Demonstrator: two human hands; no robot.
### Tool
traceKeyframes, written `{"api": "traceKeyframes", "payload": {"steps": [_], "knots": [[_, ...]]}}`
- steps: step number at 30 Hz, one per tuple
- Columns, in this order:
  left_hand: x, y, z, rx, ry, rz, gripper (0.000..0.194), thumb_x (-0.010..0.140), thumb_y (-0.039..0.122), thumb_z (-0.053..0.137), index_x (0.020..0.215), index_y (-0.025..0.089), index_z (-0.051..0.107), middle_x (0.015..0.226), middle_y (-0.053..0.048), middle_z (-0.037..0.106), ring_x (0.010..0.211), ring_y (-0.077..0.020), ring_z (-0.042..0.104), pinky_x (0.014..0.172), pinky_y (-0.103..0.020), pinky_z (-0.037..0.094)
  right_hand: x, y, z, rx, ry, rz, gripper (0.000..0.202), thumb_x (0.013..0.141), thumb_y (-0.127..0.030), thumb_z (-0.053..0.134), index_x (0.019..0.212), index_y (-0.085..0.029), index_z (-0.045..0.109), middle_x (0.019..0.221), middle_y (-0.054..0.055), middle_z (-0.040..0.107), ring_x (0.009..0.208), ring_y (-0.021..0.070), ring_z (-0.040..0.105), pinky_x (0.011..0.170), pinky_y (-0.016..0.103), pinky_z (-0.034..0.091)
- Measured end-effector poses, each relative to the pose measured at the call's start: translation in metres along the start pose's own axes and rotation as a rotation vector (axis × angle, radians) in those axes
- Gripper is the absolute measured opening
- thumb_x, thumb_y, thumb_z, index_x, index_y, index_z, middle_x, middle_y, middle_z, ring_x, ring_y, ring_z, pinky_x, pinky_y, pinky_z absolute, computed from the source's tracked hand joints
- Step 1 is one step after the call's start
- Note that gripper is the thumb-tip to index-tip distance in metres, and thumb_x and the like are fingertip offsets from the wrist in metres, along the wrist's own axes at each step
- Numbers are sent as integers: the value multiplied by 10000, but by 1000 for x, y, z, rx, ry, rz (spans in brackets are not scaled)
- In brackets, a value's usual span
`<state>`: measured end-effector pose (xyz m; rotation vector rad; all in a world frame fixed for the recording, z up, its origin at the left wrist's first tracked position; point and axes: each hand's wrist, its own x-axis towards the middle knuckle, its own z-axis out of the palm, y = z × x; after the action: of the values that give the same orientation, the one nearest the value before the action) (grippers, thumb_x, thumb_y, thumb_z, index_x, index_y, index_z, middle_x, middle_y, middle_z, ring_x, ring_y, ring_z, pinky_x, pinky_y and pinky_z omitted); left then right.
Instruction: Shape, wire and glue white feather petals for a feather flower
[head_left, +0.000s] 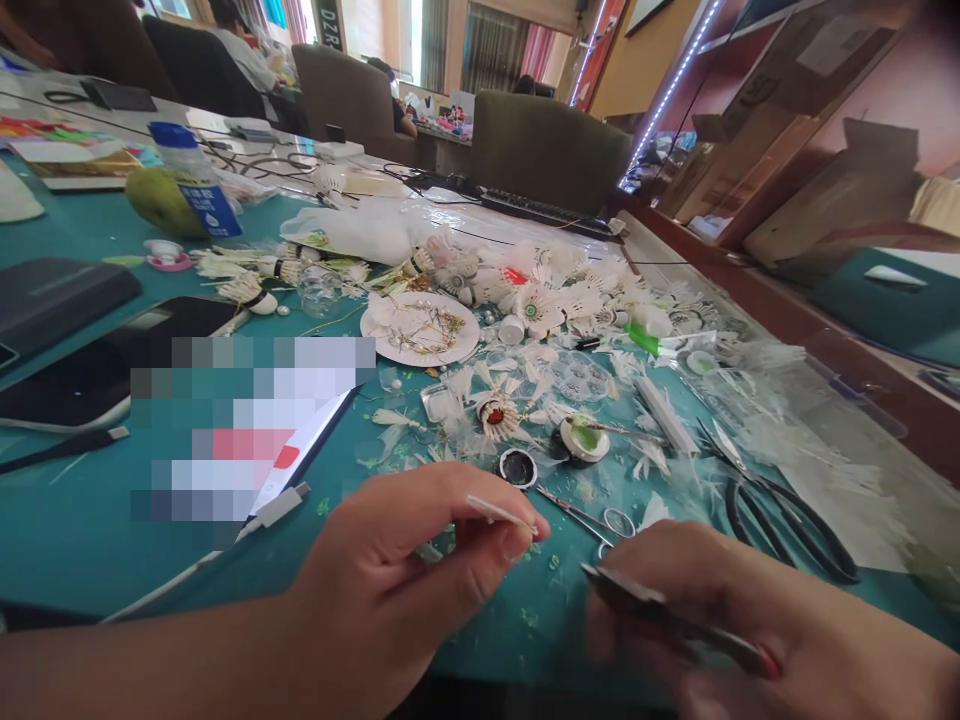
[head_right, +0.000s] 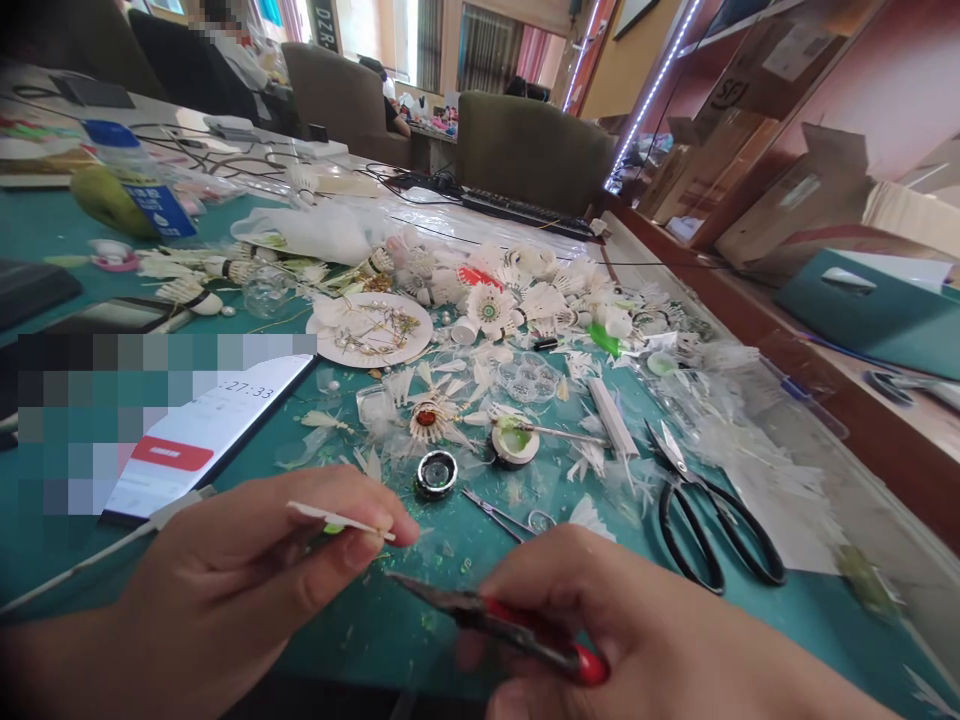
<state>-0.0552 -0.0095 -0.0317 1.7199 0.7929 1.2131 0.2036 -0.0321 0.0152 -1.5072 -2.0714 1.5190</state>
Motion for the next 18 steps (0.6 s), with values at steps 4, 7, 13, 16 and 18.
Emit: {"api": "traceKeyframes", "payload": {"steps": [4, 7, 13, 16, 18], "knots": [[-2, -1, -1, 5, -25, 33, 271, 929, 61, 667, 988, 314, 741, 984, 117, 804, 880, -74, 758, 813, -136, 578, 10, -8, -4, 188, -300, 86, 616, 913, -743, 559, 860, -144, 689, 661, -14, 488, 561, 91, 474, 509, 195, 384], [0, -1, -1, -5, -39, 56, 270, 931, 48, 655, 982, 299, 741, 970, 108, 804, 868, -74, 755, 811, -135, 579, 19, -9, -11, 245, -420, 63, 689, 907, -790, 530, 908, -115, 670, 658, -15, 463, 564, 88, 485, 499, 180, 353], [2, 1, -1, -46, -56, 38, 242, 924, 55, 658, 961, 273, 755, 944, 62, 809, 857, -112, 760, 813, -182, 597, 23, 4, -14, 347, -502, 83, 721, 868, -773, 612, 1008, -71, 698, 650, -11, 483, 554, 99, 513, 464, 170, 395], [1, -1, 0, -75, -69, 32, 262, 913, 46, 668, 967, 283, 768, 932, 60, 810, 849, -121, 766, 807, -194, 603, 22, 5, -10, 412, -476, 89, 687, 859, -751, 642, 937, -72, 705, 624, -27, 464, 537, 82, 480, 479, 168, 425], [1, -3, 1, -91, -61, 43, 277, 911, 43, 672, 980, 291, 776, 934, 66, 811, 847, -115, 766, 806, -188, 602, 23, 4, -8, 441, -464, 88, 674, 849, -752, 650, 873, -81, 706, 591, -36, 452, 515, 74, 465, 451, 153, 380]]}}
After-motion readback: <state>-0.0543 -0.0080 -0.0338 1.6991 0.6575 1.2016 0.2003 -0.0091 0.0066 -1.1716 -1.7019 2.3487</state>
